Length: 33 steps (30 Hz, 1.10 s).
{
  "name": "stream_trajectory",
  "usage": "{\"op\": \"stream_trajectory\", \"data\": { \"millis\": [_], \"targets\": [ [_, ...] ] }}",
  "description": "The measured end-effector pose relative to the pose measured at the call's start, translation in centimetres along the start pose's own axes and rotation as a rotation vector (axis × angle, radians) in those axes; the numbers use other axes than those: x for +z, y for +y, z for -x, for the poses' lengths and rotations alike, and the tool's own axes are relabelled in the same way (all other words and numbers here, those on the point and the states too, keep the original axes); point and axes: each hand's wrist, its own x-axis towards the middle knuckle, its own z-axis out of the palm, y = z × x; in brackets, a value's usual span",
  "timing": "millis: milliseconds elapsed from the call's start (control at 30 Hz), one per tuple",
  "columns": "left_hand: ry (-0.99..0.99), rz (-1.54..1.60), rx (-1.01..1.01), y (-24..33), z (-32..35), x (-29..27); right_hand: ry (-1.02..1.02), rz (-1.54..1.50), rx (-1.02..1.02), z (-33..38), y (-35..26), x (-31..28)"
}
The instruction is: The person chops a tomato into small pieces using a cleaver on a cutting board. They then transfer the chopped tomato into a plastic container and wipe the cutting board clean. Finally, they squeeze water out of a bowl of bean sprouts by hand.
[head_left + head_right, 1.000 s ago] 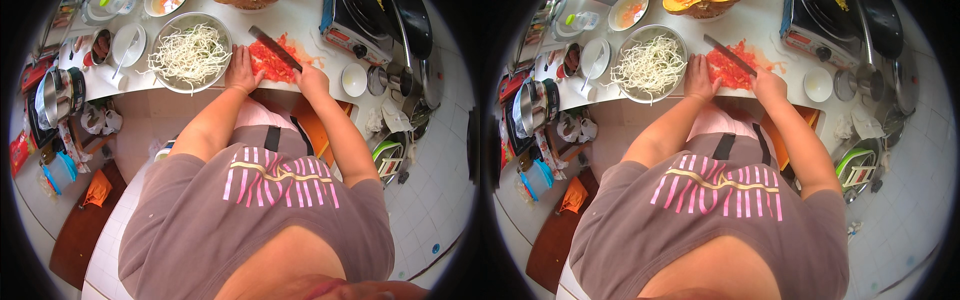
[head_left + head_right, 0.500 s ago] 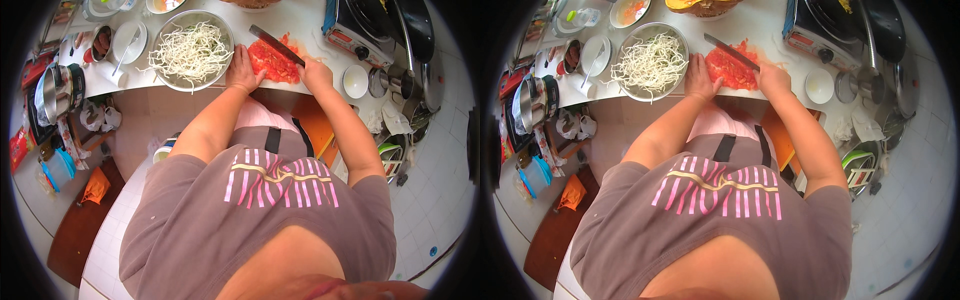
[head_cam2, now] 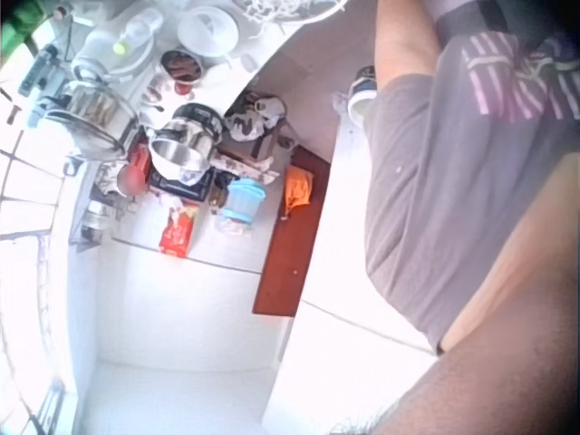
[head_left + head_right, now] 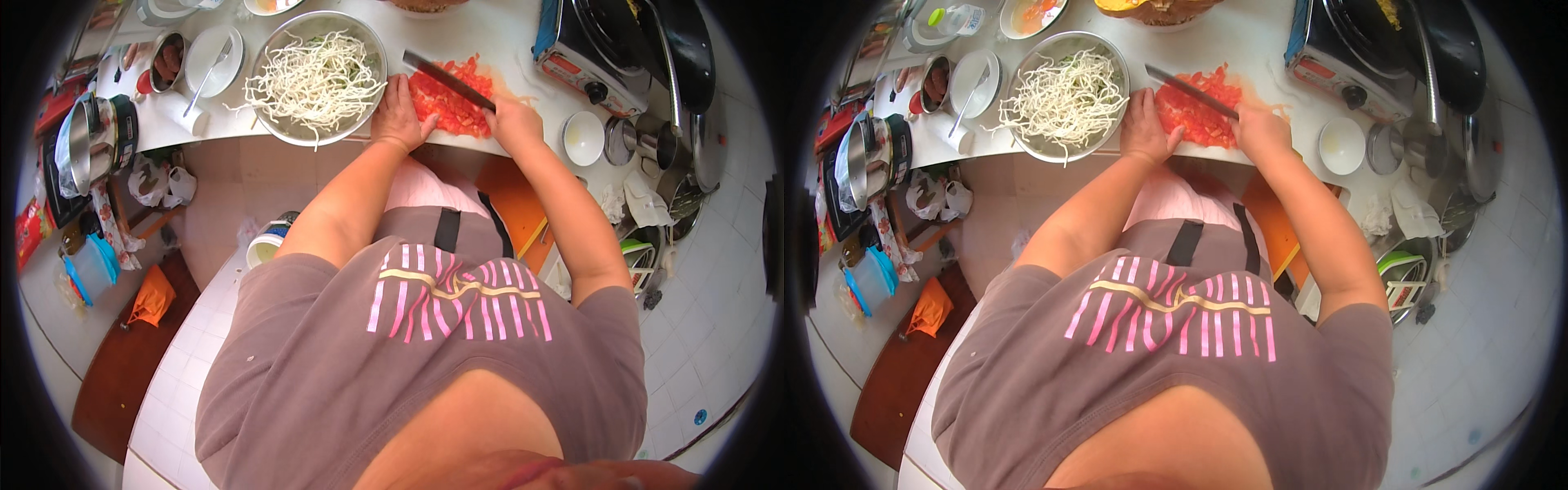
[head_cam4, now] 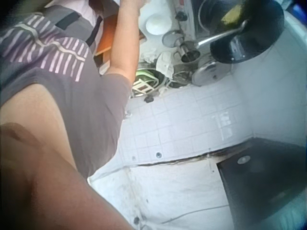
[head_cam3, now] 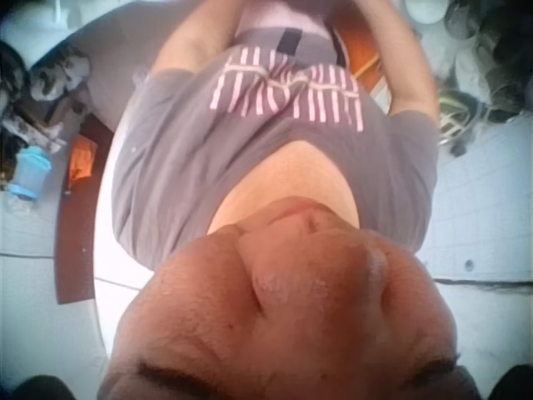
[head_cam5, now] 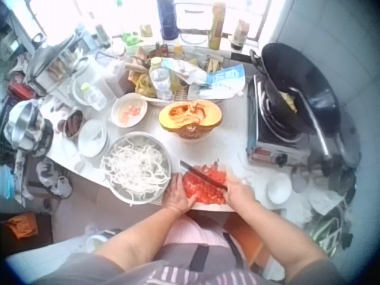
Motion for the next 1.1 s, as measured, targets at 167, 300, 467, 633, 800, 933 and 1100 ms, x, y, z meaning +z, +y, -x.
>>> {"op": "stream_trajectory", "data": {
  "millis": [167,300,467,633,800,933,1100],
  "targets": [
    [-0.012,0.02,-0.004,-0.2,0.5,0.3,-0.05,0.0,0.032,1.0,-2.8,-1.5],
    [0.023,-0.016,0.03,-0.8,0.6,1.3,-0.061,0.053,0.015,0.9,-2.2,1.2],
    [0.026,-0.029,0.09,-0.8,1.4,0.8,-0.025,-0.022,0.025,1.0,-2.0,0.3],
    [-0.054,0.015,0.07,-0.4,0.6,-0.2,-0.043,0.033,-0.002,0.9,-1.8,0.6],
    [-0.083,-0.021,0.058,-0.1,0.4,-0.6,0.017,0.018,0.029,0.0,-2.0,-0.2],
    [-0.022,0.029,0.101,0.2,1.1,-0.6,-0.025,0.03,0.072,-0.1,-0.9,0.1],
    [-0.074,-0.029,0.064,0.3,0.6,-0.9,0.006,0.019,0.086,-0.1,0.3,0.2]
  ]
}}
